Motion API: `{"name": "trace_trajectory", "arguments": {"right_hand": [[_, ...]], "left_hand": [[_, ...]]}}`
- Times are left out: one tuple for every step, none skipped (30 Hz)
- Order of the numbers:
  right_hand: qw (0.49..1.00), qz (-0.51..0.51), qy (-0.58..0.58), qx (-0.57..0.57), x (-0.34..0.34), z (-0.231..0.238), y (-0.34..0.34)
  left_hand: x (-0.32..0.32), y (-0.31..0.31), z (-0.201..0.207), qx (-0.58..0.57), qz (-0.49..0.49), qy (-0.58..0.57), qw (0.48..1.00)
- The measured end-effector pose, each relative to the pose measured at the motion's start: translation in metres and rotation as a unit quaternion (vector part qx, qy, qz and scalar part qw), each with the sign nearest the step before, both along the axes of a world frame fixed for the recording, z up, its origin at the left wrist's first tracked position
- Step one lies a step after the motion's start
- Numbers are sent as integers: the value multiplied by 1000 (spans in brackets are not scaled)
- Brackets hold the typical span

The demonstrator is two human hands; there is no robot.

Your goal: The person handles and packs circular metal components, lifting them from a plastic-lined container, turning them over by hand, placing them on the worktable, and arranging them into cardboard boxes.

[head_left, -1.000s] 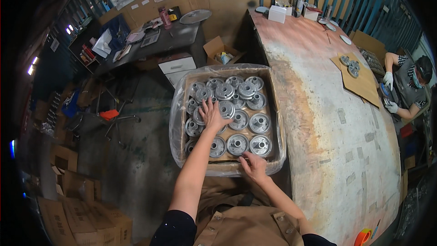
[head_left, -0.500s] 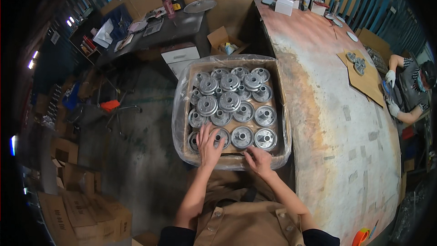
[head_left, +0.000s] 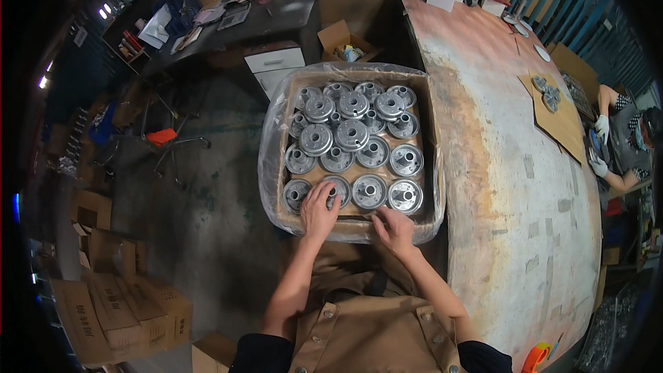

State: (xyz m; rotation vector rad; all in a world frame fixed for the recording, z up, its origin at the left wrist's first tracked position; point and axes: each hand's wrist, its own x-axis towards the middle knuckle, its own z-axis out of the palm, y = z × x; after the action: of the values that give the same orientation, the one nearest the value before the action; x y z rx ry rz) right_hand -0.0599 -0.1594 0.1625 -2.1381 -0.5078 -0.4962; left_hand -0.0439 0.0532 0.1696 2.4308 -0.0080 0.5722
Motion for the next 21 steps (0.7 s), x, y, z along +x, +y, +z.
{"name": "trace_trajectory", "arguments": {"right_hand": [[1000, 2, -2, 1, 0, 0, 0], [1000, 0, 0, 0, 0, 0, 0], [1000, -3, 2, -1, 0, 0, 0], [1000, -1, 6, 1, 0, 0, 0], [1000, -9, 8, -2, -1, 0, 0], [1000, -6, 6, 1, 0, 0, 0], [1000, 0, 7, 9, -1, 1, 0], [1000, -5, 7, 4, 0, 1, 0], [1000, -4, 7, 5, 0, 1, 0], [1000, 2, 11, 10, 0, 1, 0], [1000, -4, 8, 5, 0, 1, 0], [1000, -4, 10, 6, 0, 1, 0], [1000, 2, 16, 14, 0, 1, 0], [1000, -5, 13, 8, 0, 0, 0], [1000, -4, 10, 8, 0, 0, 0], [1000, 1, 12, 15, 0, 0, 0], [1000, -4, 9, 8, 0, -1, 0], [1000, -8, 10, 7, 0, -2, 0], [1000, -7, 13, 11, -1, -2, 0], [1000, -13, 10, 5, -1, -3, 1], [1000, -15, 6, 2, 0, -4, 1]], "left_hand": [[0, 0, 0, 2, 2, -6, 1000], [1, 0, -1, 4, -2, -2, 1000], [1, 0, -1, 0, -1, -4, 1000], [1, 0, -1, -7, 2, -10, 1000], [1, 0, -2, -4, -3, -4, 1000], [1, 0, -2, 0, 0, 0, 1000], [1, 0, -2, 2, 6, 5, 1000], [1, 0, -2, 4, 1, 6, 1000], [0, -1, -2, 2, 1, 8, 1000], [0, -1, -1, -4, 1, 3, 1000], [0, -1, -1, -1, -1, 11, 1000], [1, -1, -1, -1, -1, 7, 1000], [1, -1, 0, -5, -1, 0, 1000], [1, -1, 0, 0, -3, 5, 1000], [1, -1, 0, 1, -3, 3, 1000], [1, -2, 1, 0, -3, -2, 1000], [1, -2, 1, 4, -5, 4, 1000], [0, -2, 1, 4, -5, 4, 1000], [0, -2, 1, 0, -3, 2, 1000], [0, -2, 2, 4, -5, 5, 1000], [0, -2, 2, 3, -6, 5, 1000]]}}
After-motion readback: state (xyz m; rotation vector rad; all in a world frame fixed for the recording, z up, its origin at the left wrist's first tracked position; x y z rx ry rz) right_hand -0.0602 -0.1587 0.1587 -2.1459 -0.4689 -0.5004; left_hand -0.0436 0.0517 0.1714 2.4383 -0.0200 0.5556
